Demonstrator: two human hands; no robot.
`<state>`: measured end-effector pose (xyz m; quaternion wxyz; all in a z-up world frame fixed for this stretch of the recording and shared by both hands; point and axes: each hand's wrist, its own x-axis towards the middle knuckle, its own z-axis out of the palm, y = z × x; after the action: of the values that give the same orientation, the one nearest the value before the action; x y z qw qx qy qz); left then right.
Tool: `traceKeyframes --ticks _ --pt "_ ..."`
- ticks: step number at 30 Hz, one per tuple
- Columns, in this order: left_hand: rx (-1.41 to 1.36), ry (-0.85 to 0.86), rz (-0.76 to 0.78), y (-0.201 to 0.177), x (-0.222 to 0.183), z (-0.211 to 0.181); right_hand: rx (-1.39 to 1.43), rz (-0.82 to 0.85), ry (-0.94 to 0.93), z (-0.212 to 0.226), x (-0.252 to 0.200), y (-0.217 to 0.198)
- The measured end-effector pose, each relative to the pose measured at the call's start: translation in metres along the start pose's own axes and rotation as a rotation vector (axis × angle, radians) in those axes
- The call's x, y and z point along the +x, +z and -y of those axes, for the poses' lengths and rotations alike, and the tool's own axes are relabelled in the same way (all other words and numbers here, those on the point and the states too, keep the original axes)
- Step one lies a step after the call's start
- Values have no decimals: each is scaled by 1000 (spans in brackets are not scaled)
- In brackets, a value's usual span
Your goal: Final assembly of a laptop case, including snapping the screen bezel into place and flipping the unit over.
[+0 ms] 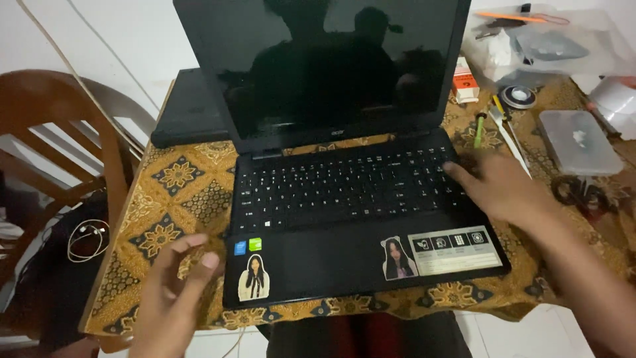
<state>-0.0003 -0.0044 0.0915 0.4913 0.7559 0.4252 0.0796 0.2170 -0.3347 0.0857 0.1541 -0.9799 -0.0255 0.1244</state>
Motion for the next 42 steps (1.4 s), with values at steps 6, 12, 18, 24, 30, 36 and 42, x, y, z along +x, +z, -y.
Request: traceKeyframes --ticks 6,12,18,24,30,36,42 --pt "69 -184 236 -13 23 -46 -100 -109 -85 -2 96 20" --pt "381 -11 510 0 72 -58 -92 -114 7 21 66 10" --pt "512 -87 451 8 63 -79 -78 -156 -15 16 62 13" --pt "396 18 479 11 97 -60 -95 -202 -50 2 72 24" --pt "445 120 440 20 111 -54 -103 -338 -234 7 75 34" --pt "291 109 408 26 132 -26 -203 -186 -745 63 82 41" --pt "-26 282 341 35 149 -2 -59 191 -624 101 77 29"
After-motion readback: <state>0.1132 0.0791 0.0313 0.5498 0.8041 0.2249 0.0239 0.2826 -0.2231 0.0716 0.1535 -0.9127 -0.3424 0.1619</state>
